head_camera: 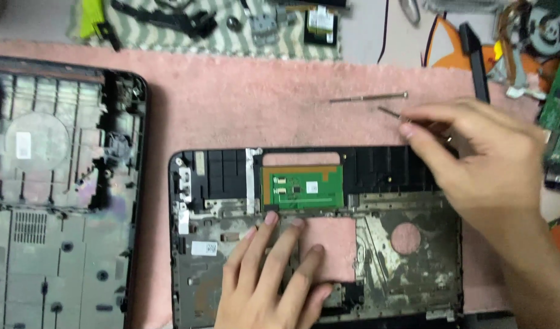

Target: The person is disassembling the palm rest assembly of a laptop by removing screws and internal components.

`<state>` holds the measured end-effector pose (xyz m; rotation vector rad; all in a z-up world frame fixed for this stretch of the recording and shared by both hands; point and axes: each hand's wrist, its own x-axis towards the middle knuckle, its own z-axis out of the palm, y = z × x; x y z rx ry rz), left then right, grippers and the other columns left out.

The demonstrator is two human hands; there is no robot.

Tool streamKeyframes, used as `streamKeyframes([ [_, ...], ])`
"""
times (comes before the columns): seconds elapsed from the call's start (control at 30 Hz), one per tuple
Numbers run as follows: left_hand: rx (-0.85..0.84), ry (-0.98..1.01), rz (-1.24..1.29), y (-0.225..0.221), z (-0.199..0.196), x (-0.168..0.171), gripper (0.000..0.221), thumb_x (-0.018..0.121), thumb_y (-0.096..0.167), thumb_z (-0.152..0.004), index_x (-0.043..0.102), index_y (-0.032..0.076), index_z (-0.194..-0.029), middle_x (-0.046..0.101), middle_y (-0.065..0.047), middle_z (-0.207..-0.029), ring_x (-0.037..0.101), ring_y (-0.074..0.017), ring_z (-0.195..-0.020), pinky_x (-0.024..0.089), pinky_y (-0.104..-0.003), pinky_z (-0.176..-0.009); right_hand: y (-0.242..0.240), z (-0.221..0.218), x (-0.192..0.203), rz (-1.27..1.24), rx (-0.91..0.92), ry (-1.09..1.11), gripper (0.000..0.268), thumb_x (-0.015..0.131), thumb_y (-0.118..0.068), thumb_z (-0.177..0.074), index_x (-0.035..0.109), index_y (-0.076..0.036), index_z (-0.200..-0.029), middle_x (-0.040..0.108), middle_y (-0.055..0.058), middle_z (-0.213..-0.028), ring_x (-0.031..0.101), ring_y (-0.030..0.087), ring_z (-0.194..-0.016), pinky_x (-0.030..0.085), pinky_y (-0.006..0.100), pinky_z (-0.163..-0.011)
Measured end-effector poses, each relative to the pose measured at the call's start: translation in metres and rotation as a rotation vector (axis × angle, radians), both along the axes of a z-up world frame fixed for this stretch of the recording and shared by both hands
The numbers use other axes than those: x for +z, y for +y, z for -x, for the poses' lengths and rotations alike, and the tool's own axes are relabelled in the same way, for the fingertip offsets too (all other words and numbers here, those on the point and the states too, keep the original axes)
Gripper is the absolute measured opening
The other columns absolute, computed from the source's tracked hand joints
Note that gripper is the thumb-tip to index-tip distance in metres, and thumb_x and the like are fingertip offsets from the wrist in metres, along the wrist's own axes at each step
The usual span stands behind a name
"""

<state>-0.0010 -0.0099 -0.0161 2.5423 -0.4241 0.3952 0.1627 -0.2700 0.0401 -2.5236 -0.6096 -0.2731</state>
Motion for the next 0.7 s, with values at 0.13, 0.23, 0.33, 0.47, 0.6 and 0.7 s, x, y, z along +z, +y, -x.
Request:
streamKeyframes([
  [0.13,0.116,-0.164,0.014,-0.011,-0.007,-0.020,0.047,0.039,0.054,-0.122,0.079,0.029,-0.119,0.084,-0.006,-0.136,0.078,-0.0395,-0.134,0.058,-0.050,-0.108,-0.005,-0.017,-0.009,0.119,0.062,-0.006,0.018,0.087,0.002,-0.107,0.086,0.008,-0.124,0.087,0.022,-0.119,0.083,0.028,-0.100,0.067,0.035,-0.087],
  [0.23,0.196,-0.218,0.030,-0.020,-0.006,-0.034,0.038,0.043,0.051,-0.120,0.076,0.033,-0.116,0.086,0.000,-0.132,0.081,-0.0353,-0.129,0.061,-0.048,-0.104,-0.002,-0.021,-0.004,0.184,0.035,-0.008,0.017,0.086,-0.014,-0.103,0.089,-0.004,-0.117,0.085,0.008,-0.115,0.079,0.022,-0.103,0.053,0.044,-0.114],
  [0.33,0.252,-0.244,0.062,-0.029,-0.008,-0.049,0.016,0.063,0.042,-0.112,0.077,0.035,-0.112,0.087,0.003,-0.129,0.082,-0.0327,-0.126,0.061,-0.047,-0.104,0.013,-0.032,0.012,0.188,0.008,-0.009,0.016,0.085,-0.018,-0.103,0.089,-0.007,-0.114,0.085,0.005,-0.114,0.079,0.020,-0.104,0.050,0.043,-0.117],
  [0.47,0.195,-0.198,0.092,-0.024,-0.007,-0.044,0.018,0.060,0.040,-0.114,0.075,0.031,-0.112,0.087,-0.001,-0.132,0.080,-0.0370,-0.129,0.059,-0.049,-0.106,0.025,-0.063,0.026,0.286,0.074,0.034,0.015,0.076,-0.021,-0.110,0.085,-0.012,-0.118,0.084,0.004,-0.112,0.079,0.026,-0.100,0.057,0.041,-0.093],
  [0.6,0.168,-0.275,0.095,-0.019,-0.007,-0.046,0.054,0.033,0.056,-0.124,0.075,0.027,-0.107,0.086,-0.006,-0.133,0.080,-0.0398,-0.129,0.060,-0.050,-0.105,0.026,-0.095,0.027,0.456,0.029,0.241,0.020,0.074,-0.021,-0.108,0.088,-0.010,-0.118,0.084,0.007,-0.116,0.079,0.031,-0.105,0.057,0.046,-0.101],
  [0.7,0.079,-0.163,0.080,-0.011,-0.005,-0.035,0.050,0.037,0.053,-0.125,0.077,0.024,-0.115,0.081,-0.010,-0.140,0.074,-0.0430,-0.136,0.056,-0.053,-0.110,0.030,-0.101,0.027,0.646,-0.049,0.523,0.029,0.079,-0.030,-0.104,0.086,-0.021,-0.130,0.079,0.002,-0.126,0.077,0.024,-0.117,0.060,0.047,-0.112],
])
